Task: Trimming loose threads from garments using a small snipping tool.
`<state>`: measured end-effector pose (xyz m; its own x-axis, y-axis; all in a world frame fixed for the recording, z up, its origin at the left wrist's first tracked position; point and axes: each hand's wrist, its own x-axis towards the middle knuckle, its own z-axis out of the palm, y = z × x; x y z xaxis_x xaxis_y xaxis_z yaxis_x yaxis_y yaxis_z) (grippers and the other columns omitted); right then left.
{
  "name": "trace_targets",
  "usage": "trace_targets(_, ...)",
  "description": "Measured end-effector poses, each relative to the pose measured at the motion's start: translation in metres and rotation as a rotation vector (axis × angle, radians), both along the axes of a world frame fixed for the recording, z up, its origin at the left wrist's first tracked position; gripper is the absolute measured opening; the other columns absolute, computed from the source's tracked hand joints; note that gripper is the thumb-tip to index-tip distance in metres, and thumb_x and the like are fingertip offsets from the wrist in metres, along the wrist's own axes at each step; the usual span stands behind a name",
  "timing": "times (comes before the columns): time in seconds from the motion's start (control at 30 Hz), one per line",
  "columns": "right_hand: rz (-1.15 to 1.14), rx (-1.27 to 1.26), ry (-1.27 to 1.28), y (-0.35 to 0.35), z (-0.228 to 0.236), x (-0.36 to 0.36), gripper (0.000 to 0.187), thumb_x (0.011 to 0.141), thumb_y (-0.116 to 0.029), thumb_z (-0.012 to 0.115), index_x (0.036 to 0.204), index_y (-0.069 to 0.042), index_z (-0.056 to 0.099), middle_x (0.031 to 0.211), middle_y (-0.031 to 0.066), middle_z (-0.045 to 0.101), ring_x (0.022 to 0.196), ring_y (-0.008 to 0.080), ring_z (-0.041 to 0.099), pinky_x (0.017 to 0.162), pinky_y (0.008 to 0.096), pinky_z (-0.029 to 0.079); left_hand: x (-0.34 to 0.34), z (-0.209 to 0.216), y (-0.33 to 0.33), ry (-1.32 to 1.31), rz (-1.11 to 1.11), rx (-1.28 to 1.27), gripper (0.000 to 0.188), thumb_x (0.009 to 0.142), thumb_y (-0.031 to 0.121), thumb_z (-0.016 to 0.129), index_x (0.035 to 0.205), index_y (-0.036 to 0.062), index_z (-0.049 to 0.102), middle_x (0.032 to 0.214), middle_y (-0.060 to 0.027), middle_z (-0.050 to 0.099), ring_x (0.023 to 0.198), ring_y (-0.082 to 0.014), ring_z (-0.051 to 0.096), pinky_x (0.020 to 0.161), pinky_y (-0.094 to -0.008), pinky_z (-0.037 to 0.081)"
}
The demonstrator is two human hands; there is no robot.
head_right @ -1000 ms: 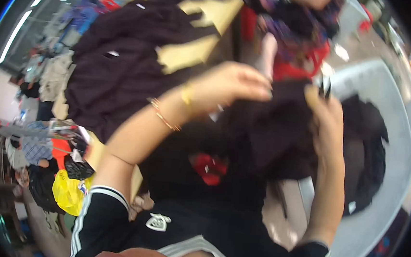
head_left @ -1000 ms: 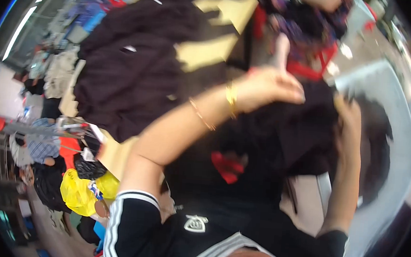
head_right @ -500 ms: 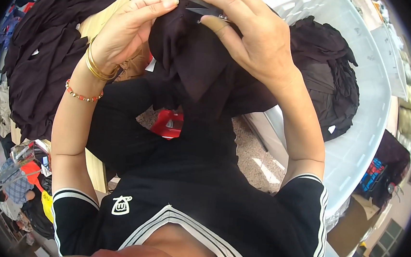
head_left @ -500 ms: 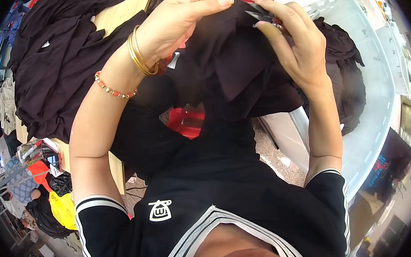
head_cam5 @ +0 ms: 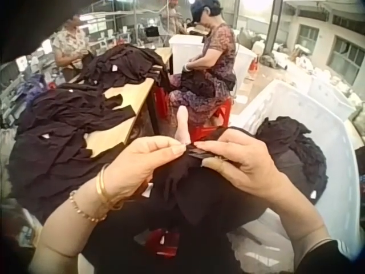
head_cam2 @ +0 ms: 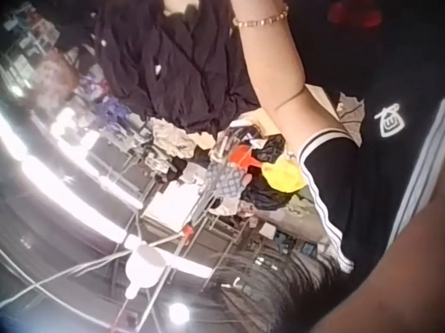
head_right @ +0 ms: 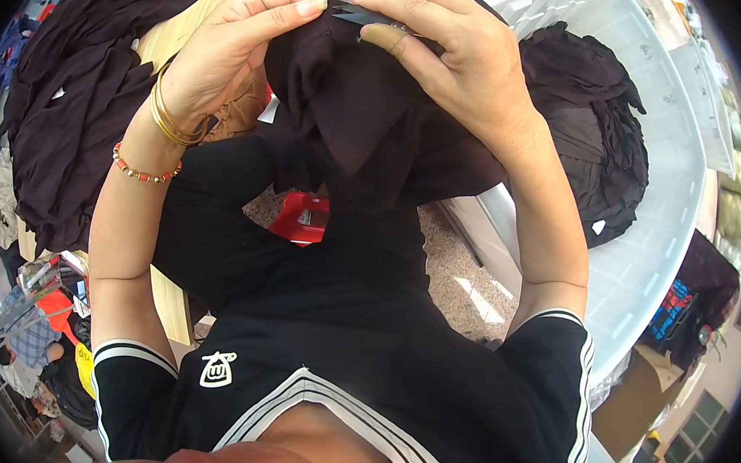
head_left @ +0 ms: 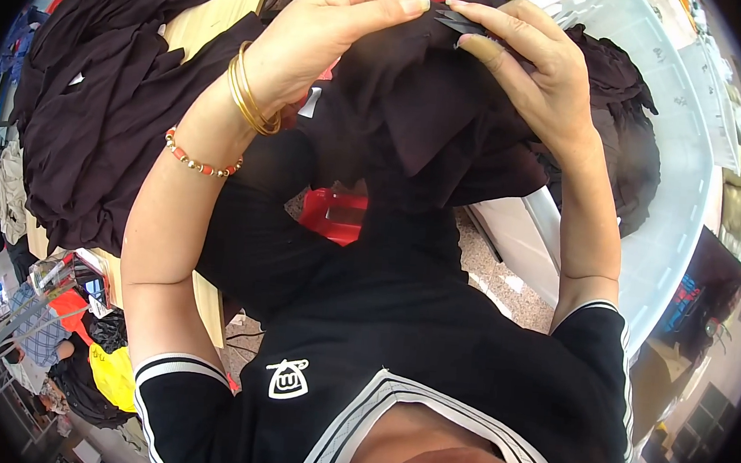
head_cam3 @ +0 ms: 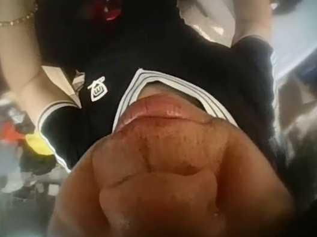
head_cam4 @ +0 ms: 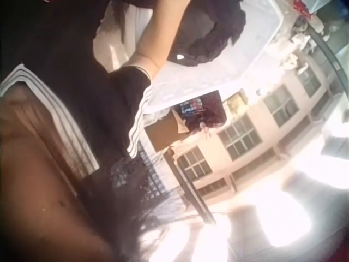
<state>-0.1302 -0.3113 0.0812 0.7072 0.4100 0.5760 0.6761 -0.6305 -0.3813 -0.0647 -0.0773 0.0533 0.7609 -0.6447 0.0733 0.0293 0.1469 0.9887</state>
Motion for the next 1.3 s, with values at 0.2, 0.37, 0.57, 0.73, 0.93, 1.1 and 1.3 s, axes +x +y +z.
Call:
trace_targets(0.2, 0.029, -0.010, 0.009, -0.006, -0.003, 0.002, 0.034, 0.083, -0.005, 0.071, 0.117, -0.005, 0.068, 0.082, 0.0047, 0.061, 0.072, 0.0133, 0.059, 0.065, 0.0233, 0.045, -0.003, -0.001, -0.003, 0.002, -0.016, 0.007, 0.024, 0.096, 0.016, 0.060, 0.113, 0.0000, 0.066, 0.108, -0.0038, 0.067, 0.107, -0.0089, 0.057, 0.099, -0.0235, 0.039)
trace_targets(0.37, 0.013, 0.375, 0.302, 0.002, -0.012, -0.001, 0.023, 0.087, -0.005, 0.069, 0.110, -0.002, 0.068, 0.089, -0.0018, 0.063, 0.077, 0.0048, 0.056, 0.071, 0.0200, 0.045, -0.003, -0.002, -0.006, 0.019, 0.017, -0.011, 0.025, 0.096, 0.017, 0.060, 0.114, -0.0006, 0.065, 0.109, -0.0046, 0.067, 0.108, -0.0099, 0.057, 0.100, -0.0240, 0.039)
trace_targets(0.57, -0.100, 0.416, 0.297, -0.023, -0.016, 0.010, 0.011, 0.088, -0.003, 0.069, 0.098, 0.002, 0.067, 0.086, -0.0027, 0.063, 0.080, 0.0034, 0.056, 0.073, 0.0170, 0.044, 0.003, -0.007, -0.005, 0.145, -0.035, -0.046, 0.027, 0.095, 0.018, 0.061, 0.115, -0.0012, 0.065, 0.113, -0.0064, 0.067, 0.112, -0.0117, 0.058, 0.102, -0.0255, 0.041)
trace_targets(0.73, -0.131, 0.512, 0.298, -0.049, -0.007, 0.019, 0.011, 0.090, -0.002, 0.067, 0.100, 0.003, 0.068, 0.090, -0.0006, 0.066, 0.081, 0.0041, 0.058, 0.074, 0.0170, 0.045, 0.004, -0.013, -0.001, 0.278, -0.079, -0.076, 0.026, 0.096, 0.015, 0.059, 0.116, -0.0014, 0.064, 0.114, -0.0074, 0.067, 0.109, -0.0123, 0.060, 0.099, -0.0259, 0.044)
trace_targets(0.93, -0.162, 0.268, 0.266, -0.018, 0.009, 0.002, 0.031, 0.080, -0.012, 0.077, 0.108, -0.003, 0.067, 0.083, -0.0005, 0.064, 0.071, 0.0049, 0.054, 0.065, 0.0206, 0.045, 0.000, -0.009, -0.003, 0.230, -0.074, -0.107, 0.025, 0.096, 0.014, 0.059, 0.116, -0.0013, 0.064, 0.112, -0.0061, 0.067, 0.105, -0.0104, 0.061, 0.096, -0.0245, 0.046)
trace_targets(1.1, -0.017, 0.013, 0.061, -0.010, 0.010, 0.001, 0.035, 0.077, -0.007, 0.077, 0.112, -0.009, 0.070, 0.080, 0.0048, 0.057, 0.072, 0.0131, 0.056, 0.063, 0.0237, 0.046, -0.006, -0.006, -0.006, 0.238, -0.066, -0.071, 0.026, 0.097, 0.015, 0.059, 0.116, -0.0007, 0.064, 0.109, -0.0053, 0.068, 0.101, -0.0089, 0.062, 0.092, -0.0233, 0.048)
trace_targets(1.3, -0.018, -0.043, 0.033, -0.011, 0.009, 0.000, 0.040, 0.075, -0.006, 0.078, 0.114, -0.011, 0.071, 0.079, 0.0041, 0.057, 0.069, 0.0141, 0.056, 0.062, 0.0252, 0.046, -0.013, -0.005, -0.010, -0.014, 0.021, 0.027, 0.027, 0.098, 0.018, 0.058, 0.116, -0.0006, 0.064, 0.106, -0.0011, 0.067, 0.101, -0.0052, 0.059, 0.093, -0.0195, 0.044)
